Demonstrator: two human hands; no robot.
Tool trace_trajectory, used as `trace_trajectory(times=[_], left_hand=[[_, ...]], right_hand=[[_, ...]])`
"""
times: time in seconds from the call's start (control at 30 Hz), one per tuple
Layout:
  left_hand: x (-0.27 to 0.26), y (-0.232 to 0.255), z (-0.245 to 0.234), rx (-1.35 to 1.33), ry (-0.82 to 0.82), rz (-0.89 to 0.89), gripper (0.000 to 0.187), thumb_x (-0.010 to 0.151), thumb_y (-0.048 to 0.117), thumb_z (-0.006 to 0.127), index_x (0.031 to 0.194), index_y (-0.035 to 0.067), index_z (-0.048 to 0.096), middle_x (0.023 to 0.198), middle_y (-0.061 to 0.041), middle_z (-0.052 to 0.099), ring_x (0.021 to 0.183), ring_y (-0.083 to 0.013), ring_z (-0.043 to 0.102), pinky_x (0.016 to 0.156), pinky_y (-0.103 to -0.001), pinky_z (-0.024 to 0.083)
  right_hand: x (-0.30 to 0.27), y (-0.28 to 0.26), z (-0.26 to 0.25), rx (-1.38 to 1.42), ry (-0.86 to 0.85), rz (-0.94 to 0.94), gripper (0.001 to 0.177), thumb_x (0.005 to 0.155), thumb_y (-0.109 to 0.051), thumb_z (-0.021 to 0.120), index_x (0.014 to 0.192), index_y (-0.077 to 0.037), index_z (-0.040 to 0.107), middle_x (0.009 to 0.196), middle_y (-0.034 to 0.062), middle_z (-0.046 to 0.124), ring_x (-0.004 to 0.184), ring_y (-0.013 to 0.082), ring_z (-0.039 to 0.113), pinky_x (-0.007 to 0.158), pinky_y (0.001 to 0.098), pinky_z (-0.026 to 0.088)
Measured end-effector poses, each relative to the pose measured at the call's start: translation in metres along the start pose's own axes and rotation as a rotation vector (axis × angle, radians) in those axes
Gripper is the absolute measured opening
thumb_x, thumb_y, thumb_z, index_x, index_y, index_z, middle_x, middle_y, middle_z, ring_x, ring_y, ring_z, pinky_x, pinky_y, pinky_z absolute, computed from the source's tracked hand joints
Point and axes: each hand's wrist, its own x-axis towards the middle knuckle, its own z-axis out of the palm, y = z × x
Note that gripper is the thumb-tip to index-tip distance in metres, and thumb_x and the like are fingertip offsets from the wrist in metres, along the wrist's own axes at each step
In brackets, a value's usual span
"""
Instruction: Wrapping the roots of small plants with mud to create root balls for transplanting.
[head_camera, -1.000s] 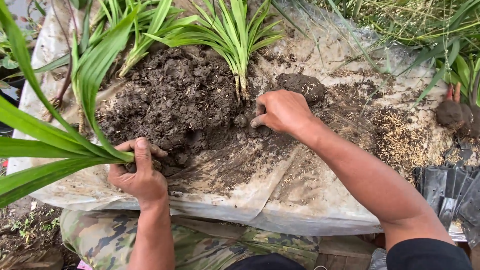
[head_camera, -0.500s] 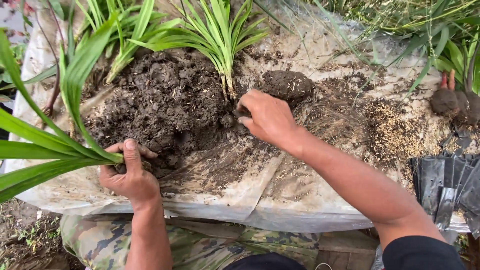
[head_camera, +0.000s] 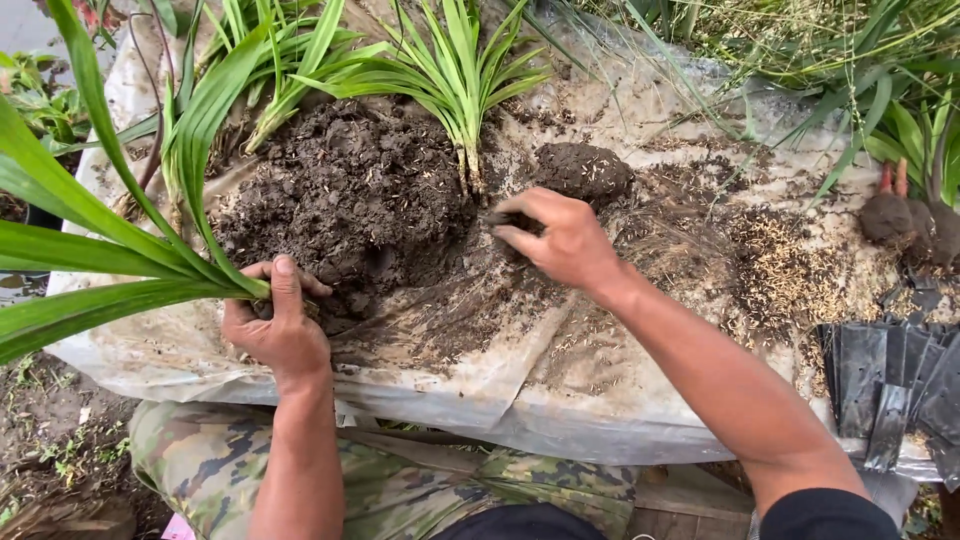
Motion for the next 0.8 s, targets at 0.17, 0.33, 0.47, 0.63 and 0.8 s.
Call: trace_trajectory(times=[0.17,0.33,0.47,0.63,0.8], left_hand=[[0.001,0.004,0.002,0.004,-0.020,-0.014,0.015,0.117,-0.007,0.067,0.104,-0.001,0.062,0.072,-0.017,0.063,0.059,-0.0254,0.069,0.065,-0.040,0.063],[0.003,0.004,0.002,0.020,-0.028,0.004,0.018,0.117,-0.008,0.067,0.102,-0.002,0.061,0.070,-0.019,0.061,0.057,-0.0277,0.068,0.063,-0.042,0.063],[0.001,0.003,0.002,0.007,-0.014,0.002,0.016,0.117,-0.008,0.068,0.103,-0.003,0.061,0.070,-0.021,0.060,0.056,-0.0293,0.068,0.063,-0.043,0.063],[0.000,0.001,0.002,-0.004,0.002,-0.011,0.015,0.118,-0.008,0.068,0.106,-0.005,0.060,0.070,-0.023,0.058,0.056,-0.0316,0.067,0.064,-0.045,0.064],[0.000,0.004,0.004,0.009,0.019,-0.009,0.016,0.117,-0.010,0.068,0.105,-0.005,0.060,0.071,-0.021,0.058,0.057,-0.0297,0.067,0.064,-0.044,0.064]], right_hand=[[-0.031,0.028,-0.011,-0.031,0.066,-0.027,0.023,0.101,0.001,0.079,0.123,-0.004,0.079,0.108,0.0160,0.080,0.105,0.0317,0.082,0.095,0.0420,0.067],[-0.050,0.032,-0.012,-0.222,0.015,-0.057,0.024,0.104,-0.005,0.078,0.127,-0.005,0.080,0.117,0.0215,0.082,0.114,0.0329,0.080,0.103,0.0414,0.066],[-0.047,0.004,-0.027,-0.042,-0.053,0.083,0.023,0.107,-0.006,0.074,0.129,-0.003,0.080,0.121,0.0242,0.081,0.119,0.0358,0.079,0.106,0.0465,0.064],[-0.021,-0.003,-0.035,0.272,-0.112,0.347,0.024,0.101,0.000,0.076,0.124,0.003,0.079,0.117,0.0259,0.080,0.115,0.0387,0.078,0.108,0.0535,0.063],[-0.002,0.003,-0.038,0.127,-0.301,0.556,0.018,0.092,-0.009,0.090,0.109,-0.003,0.084,0.095,0.0155,0.081,0.086,0.0235,0.076,0.081,0.0389,0.065]])
